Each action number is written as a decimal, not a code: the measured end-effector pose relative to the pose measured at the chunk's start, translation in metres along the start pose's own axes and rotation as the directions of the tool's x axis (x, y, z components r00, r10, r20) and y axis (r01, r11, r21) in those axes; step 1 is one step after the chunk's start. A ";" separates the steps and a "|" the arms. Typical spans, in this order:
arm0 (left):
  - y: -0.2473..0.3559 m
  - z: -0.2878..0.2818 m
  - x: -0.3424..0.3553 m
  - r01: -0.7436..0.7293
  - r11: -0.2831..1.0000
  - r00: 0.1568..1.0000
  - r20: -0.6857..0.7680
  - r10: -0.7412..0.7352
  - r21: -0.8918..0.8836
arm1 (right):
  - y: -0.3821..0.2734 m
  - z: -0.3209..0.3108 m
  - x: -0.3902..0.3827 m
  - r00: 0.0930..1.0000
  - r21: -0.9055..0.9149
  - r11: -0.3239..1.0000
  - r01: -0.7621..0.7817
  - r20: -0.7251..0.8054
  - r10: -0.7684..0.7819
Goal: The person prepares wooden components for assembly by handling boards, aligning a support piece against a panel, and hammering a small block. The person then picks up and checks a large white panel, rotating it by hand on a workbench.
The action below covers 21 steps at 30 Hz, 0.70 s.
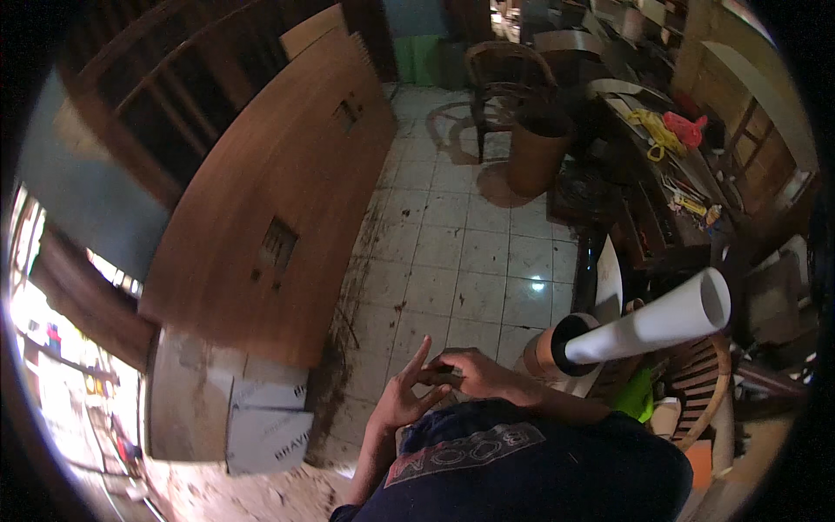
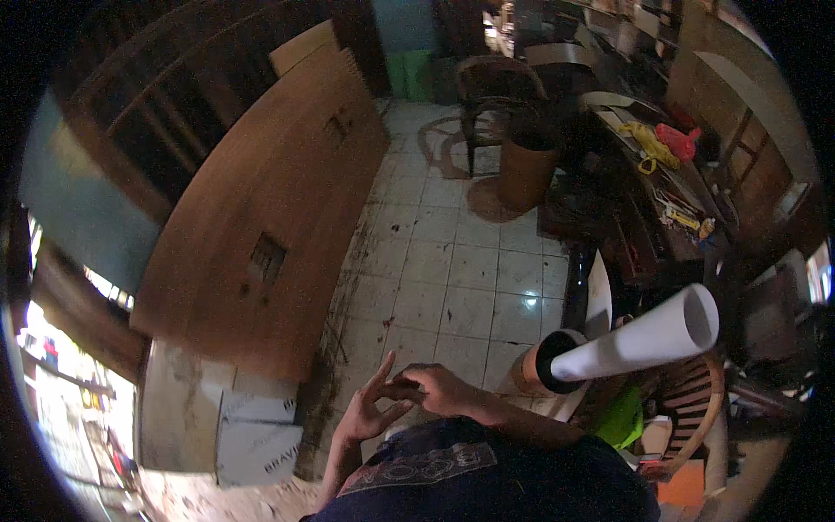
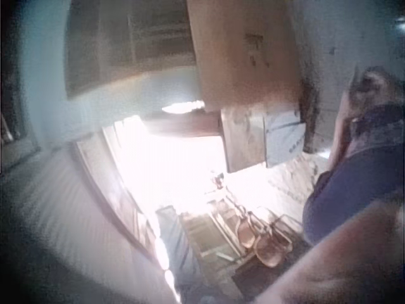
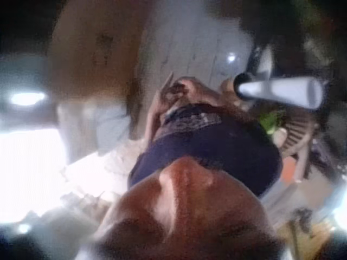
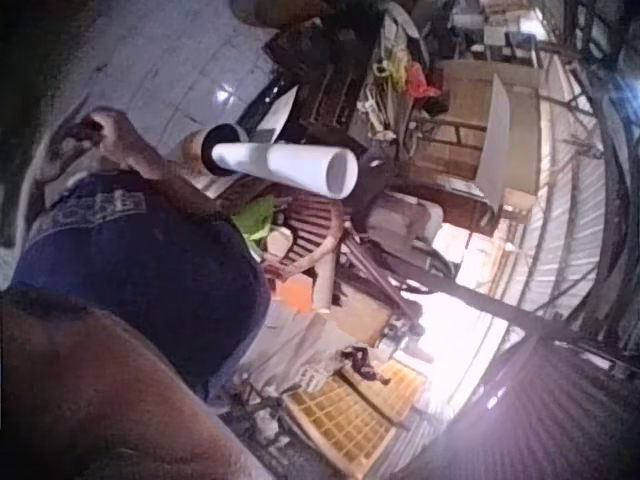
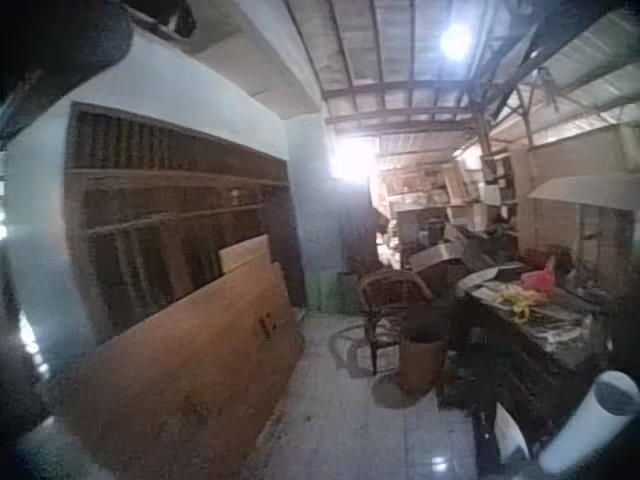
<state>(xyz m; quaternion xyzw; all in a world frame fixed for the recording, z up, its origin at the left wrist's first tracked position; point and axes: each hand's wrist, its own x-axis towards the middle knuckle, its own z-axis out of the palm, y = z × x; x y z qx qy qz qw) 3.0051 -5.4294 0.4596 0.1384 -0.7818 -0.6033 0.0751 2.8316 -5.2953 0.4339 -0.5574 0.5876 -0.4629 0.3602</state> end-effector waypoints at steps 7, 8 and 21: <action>0.006 -0.097 0.288 -0.174 0.971 0.934 0.338 0.111 0.162 | 0.089 -0.168 0.155 0.940 0.225 0.963 -0.148 -0.269 0.207; 0.002 -0.104 0.329 -0.137 0.985 0.936 0.339 0.093 0.108 | 0.105 -0.192 0.183 0.933 0.299 0.949 -0.104 -0.301 0.197; -0.034 -0.312 0.803 0.256 0.966 0.937 0.235 -0.259 0.044 | 0.253 -0.563 0.606 0.999 0.157 0.987 0.039 0.025 -0.044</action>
